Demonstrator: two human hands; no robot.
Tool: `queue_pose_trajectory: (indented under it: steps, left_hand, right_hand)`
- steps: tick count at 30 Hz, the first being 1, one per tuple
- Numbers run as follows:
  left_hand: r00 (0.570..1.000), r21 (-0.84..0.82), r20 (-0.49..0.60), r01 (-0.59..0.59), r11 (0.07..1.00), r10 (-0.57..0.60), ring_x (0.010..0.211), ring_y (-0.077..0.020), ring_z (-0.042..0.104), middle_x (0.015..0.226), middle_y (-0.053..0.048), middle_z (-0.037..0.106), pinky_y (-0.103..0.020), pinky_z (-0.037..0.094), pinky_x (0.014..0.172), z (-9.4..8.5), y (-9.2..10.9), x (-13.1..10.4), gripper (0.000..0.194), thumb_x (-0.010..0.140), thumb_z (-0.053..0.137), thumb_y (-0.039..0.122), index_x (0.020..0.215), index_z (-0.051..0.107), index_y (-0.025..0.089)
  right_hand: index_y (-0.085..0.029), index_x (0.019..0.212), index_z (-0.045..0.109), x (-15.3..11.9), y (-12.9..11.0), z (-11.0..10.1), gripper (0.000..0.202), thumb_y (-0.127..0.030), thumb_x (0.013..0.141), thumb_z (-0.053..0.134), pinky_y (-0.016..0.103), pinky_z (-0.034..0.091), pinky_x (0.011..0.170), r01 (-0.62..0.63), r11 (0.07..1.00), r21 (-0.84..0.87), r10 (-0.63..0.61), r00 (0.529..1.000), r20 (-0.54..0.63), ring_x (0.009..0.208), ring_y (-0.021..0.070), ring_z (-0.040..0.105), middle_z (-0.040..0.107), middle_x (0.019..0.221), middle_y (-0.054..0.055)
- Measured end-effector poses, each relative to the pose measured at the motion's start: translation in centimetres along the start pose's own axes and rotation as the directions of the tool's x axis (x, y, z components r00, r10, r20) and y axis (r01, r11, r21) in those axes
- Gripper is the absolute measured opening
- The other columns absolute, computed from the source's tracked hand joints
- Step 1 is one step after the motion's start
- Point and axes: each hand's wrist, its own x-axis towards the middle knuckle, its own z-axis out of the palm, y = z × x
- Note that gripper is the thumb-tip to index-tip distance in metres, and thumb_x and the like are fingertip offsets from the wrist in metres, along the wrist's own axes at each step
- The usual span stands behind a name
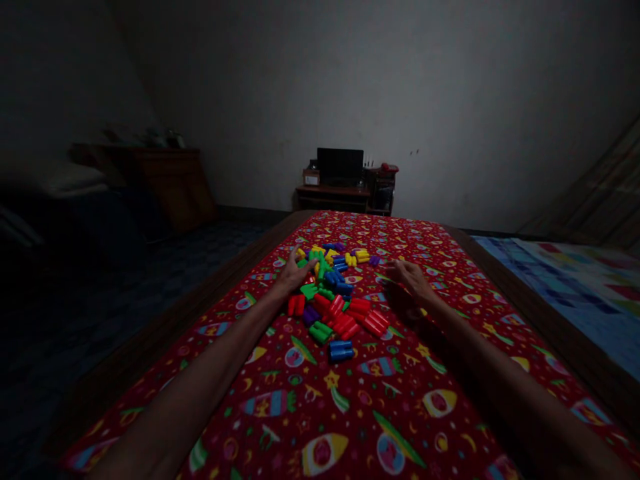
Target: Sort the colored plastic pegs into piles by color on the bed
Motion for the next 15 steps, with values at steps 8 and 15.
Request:
queue_pose_trajectory:
  steps: [8, 15]
  left_hand:
    - [0.797, 0.276, 0.397, -0.576, 0.769, 0.454, 0.131, -0.0273, 0.042, 0.140, -0.010, 0.047, -0.044, 0.035, 0.108, 3.0, 5.1, -2.1, 0.063, 0.085, 0.057, 0.042, 0.141, 0.036, 0.023]
    - [0.458, 0.310, 0.727, -0.884, 0.350, 0.512, 0.135, -0.0293, 0.035, 0.146, -0.009, 0.041, -0.053, 0.022, 0.111, 3.8, 8.7, -11.5, 0.054, 0.088, 0.050, 0.052, 0.137, 0.043, 0.029]
  right_hand:
    - [-0.016, 0.066, 0.061, -2.9, 2.3, -2.7, 0.052, -0.058, 0.084, 0.036, 0.025, 0.040, 0.051, 0.051, 0.935, -0.351, -0.074, 0.996, -0.053, 0.057, 0.0180, 0.057, 0.063, 0.061, 0.005]
    - [-0.015, 0.074, 0.067, -2.7, 2.4, -2.3, 0.052, -0.056, 0.085, 0.036, 0.028, 0.044, 0.058, 0.043, 0.942, -0.333, -0.069, 0.995, -0.066, 0.065, 0.0214, 0.062, 0.069, 0.070, 0.008]
